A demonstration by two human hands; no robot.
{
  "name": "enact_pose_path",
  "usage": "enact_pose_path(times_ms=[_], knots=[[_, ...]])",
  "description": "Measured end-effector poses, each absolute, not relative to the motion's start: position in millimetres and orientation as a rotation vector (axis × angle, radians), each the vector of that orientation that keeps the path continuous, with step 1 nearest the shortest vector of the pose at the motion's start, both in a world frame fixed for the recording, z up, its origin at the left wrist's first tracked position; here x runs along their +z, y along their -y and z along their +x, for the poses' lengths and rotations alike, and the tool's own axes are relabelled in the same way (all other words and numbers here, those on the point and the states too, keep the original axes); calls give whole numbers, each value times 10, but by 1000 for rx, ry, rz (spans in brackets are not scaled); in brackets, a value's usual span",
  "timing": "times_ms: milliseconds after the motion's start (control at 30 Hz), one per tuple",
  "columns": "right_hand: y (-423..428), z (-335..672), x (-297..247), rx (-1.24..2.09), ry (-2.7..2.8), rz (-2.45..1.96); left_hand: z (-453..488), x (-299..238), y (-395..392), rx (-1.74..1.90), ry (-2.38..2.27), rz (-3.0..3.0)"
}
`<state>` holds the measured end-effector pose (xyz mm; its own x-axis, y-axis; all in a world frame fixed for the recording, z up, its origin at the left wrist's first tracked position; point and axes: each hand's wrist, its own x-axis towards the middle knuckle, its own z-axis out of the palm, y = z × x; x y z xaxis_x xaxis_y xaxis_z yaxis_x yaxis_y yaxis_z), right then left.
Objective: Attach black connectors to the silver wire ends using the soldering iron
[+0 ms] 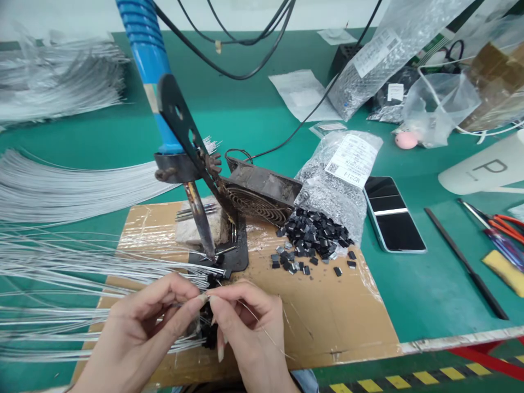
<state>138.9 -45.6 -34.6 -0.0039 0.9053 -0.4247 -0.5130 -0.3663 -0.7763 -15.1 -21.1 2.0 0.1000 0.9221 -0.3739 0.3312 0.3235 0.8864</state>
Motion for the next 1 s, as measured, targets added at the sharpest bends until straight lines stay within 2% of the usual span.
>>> enact_pose_path(times_ms=[433,667,1000], knots=[[455,1445,-371,1726,431,-1060,-126,15,235,638,-1458,1220],[398,1517,-406,1857,344,-971,-199,-1,188,494,-1374,1231],[404,1486,-390,1825,303,-927,-73,27,208,642,-1499,1226]])
